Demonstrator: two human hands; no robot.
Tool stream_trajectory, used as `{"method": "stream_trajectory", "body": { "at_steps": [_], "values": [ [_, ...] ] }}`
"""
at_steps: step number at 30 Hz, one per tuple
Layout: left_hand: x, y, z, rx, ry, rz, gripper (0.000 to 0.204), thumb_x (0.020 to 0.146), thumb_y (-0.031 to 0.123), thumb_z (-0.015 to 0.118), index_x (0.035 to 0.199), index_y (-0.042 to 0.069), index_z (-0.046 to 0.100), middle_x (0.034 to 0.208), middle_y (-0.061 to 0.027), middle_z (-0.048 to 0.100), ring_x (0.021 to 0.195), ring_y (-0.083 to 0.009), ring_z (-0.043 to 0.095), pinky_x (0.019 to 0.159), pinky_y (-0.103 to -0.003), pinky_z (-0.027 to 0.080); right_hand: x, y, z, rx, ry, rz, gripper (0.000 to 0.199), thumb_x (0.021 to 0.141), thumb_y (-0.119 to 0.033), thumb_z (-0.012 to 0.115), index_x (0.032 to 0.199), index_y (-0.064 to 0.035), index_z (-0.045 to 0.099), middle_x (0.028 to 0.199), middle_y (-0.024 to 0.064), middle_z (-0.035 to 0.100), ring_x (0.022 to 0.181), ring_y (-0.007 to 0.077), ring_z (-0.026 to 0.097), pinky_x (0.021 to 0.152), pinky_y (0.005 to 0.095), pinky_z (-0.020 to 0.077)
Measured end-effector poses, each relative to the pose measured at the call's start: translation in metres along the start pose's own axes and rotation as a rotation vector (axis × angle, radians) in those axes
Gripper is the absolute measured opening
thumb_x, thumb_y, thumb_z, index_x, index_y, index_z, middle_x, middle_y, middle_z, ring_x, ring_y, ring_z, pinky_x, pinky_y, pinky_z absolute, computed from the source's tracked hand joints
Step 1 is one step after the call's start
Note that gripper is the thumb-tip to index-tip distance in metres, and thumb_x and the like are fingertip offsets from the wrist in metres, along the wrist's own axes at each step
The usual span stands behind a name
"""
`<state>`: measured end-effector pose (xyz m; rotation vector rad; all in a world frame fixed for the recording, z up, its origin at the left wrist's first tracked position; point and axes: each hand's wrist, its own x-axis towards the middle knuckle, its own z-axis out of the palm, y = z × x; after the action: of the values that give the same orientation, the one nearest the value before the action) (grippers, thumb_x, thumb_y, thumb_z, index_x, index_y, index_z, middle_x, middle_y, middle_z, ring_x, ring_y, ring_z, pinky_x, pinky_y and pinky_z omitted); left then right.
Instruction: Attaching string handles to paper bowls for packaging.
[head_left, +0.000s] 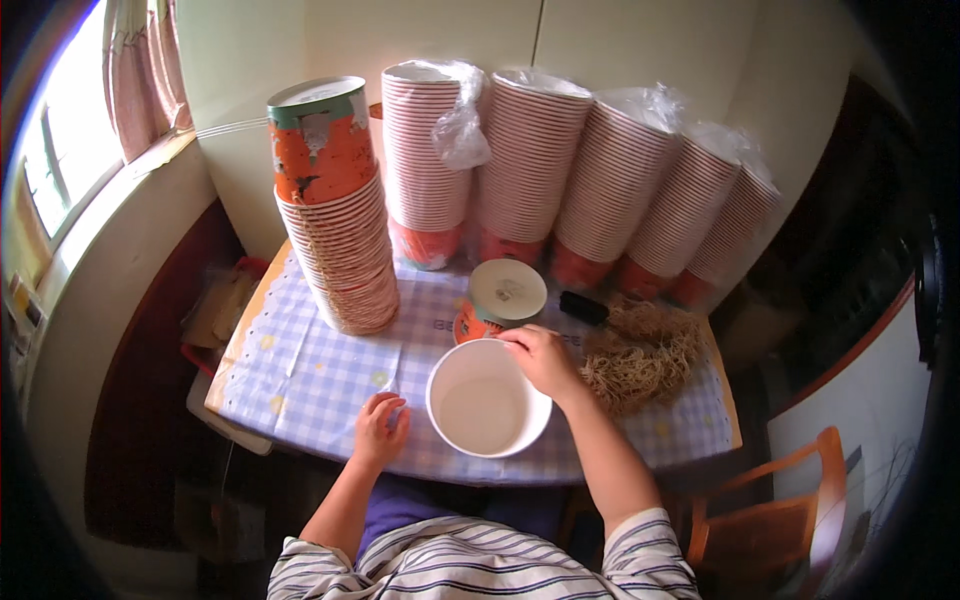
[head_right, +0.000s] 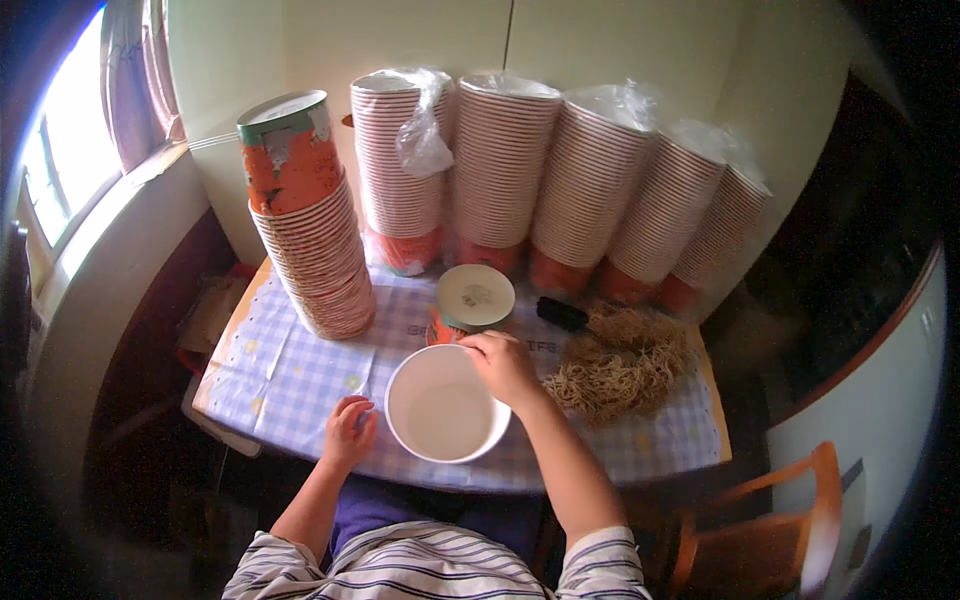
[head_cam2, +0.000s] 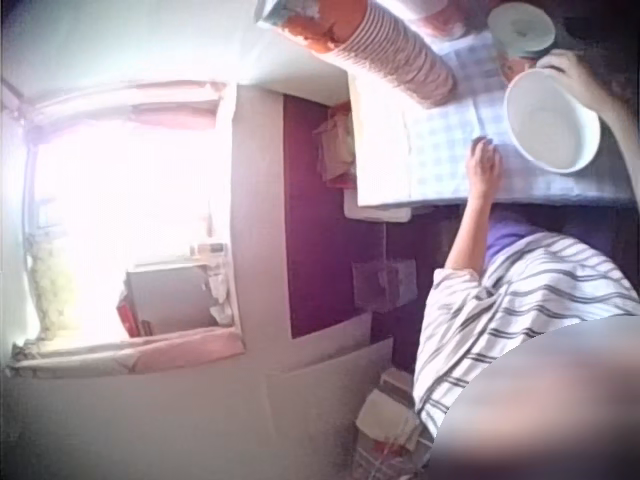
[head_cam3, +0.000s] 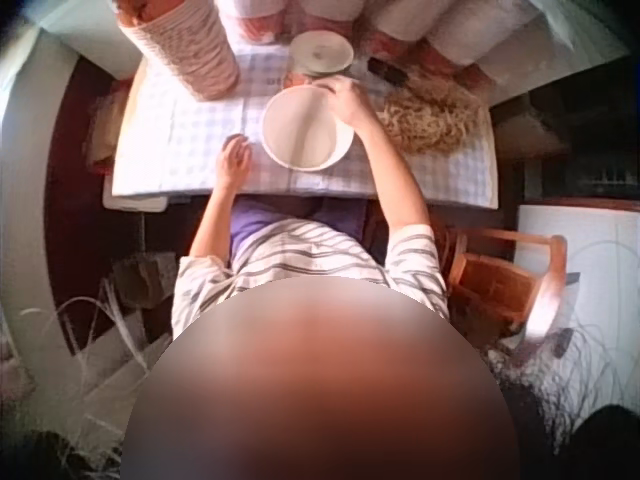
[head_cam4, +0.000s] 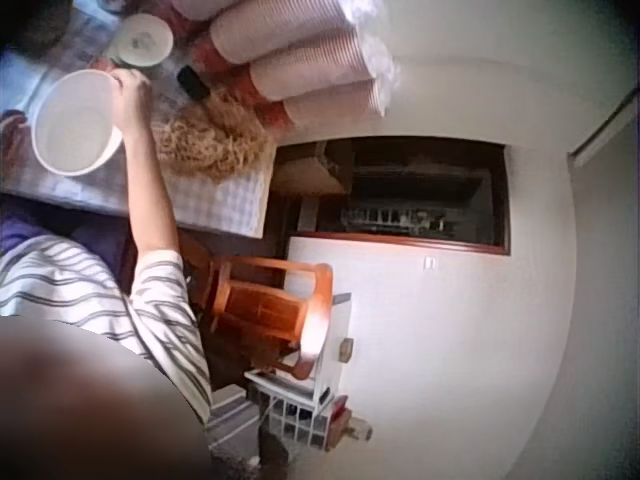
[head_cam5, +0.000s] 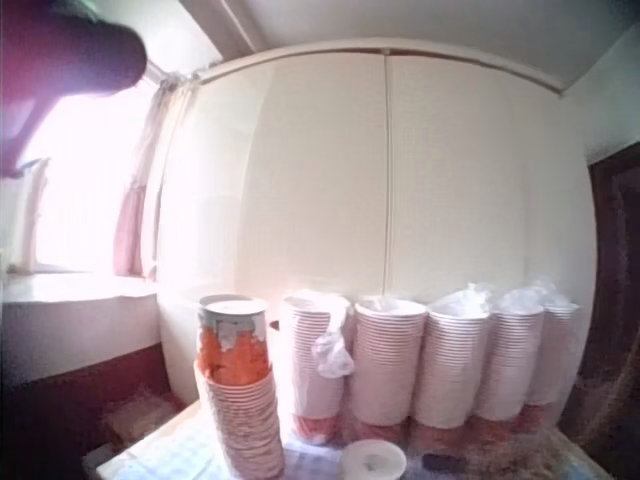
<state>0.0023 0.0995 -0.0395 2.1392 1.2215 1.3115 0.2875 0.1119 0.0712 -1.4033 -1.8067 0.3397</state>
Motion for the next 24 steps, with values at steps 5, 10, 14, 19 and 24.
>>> {"method": "stream_trajectory", "body": {
  "at_steps": [5, 10, 14, 19, 24],
  "values": [
    [-0.005, -0.005, -0.001, -0.028, -0.001, 0.004, 0.015, 0.074, 0.003, 0.063, 0.089, 0.002, 0.062, 0.095, -0.0161, 0.061, 0.087, -0.0321, 0.06, 0.074, -0.036, 0.05, -0.004, 0.011, 0.011, 0.398, 0.079, 0.172, 0.023, 0.088, -0.015, 0.059, 0.102, 0.0024, 0.063, 0.092, 0.0138, 0.068, 0.082, 0.0169, 0.065, 0.073, 0.0288, 0.0502],
    [-0.004, -0.007, -0.005, -0.035, -0.063, -0.005, 0.015, 0.074, 0.006, 0.065, 0.088, 0.004, 0.062, 0.095, -0.0149, 0.062, 0.086, -0.0327, 0.06, 0.075, -0.038, 0.049, -0.058, 0.069, -0.036, 0.136, 0.258, 0.397, 0.021, 0.085, -0.016, 0.062, 0.096, 0.0008, 0.066, 0.084, 0.01, 0.068, 0.075, 0.0142, 0.063, 0.069, 0.0281, 0.0489],
    [-0.001, -0.007, -0.001, -0.054, -0.077, 0.016, 0.015, 0.074, 0.005, 0.064, 0.088, 0.004, 0.062, 0.094, -0.0149, 0.062, 0.086, -0.0326, 0.06, 0.074, -0.039, 0.049, -0.088, 0.081, -0.07, -0.166, 0.331, 0.674, 0.017, 0.082, -0.016, 0.064, 0.091, -0.001, 0.067, 0.08, 0.0107, 0.067, 0.073, 0.0183, 0.063, 0.066, 0.0307, 0.0483],
    [-0.002, -0.012, 0.0, -0.066, -0.034, 0.018, 0.015, 0.073, 0.004, 0.064, 0.088, 0.004, 0.062, 0.093, -0.0145, 0.062, 0.084, -0.0326, 0.06, 0.072, -0.039, 0.049, -0.094, 0.091, -0.073, -0.224, 0.335, 0.725, 0.019, 0.082, -0.018, 0.064, 0.088, -0.0005, 0.066, 0.079, 0.0098, 0.066, 0.071, 0.0211, 0.062, 0.065, 0.0339, 0.0476],
    [-0.001, -0.007, -0.003, -0.104, -0.025, -0.029, 0.015, 0.073, 0.002, 0.064, 0.087, 0.004, 0.062, 0.092, -0.0143, 0.062, 0.081, -0.0324, 0.061, 0.071, -0.038, 0.049, -0.08, 0.091, -0.045, -0.359, 0.261, 0.636, 0.025, 0.078, -0.026, 0.069, 0.084, -0.0034, 0.062, 0.086, 0.0118, 0.06, 0.078, 0.0268, 0.06, 0.07, 0.0379, 0.0478]
  ]
}}
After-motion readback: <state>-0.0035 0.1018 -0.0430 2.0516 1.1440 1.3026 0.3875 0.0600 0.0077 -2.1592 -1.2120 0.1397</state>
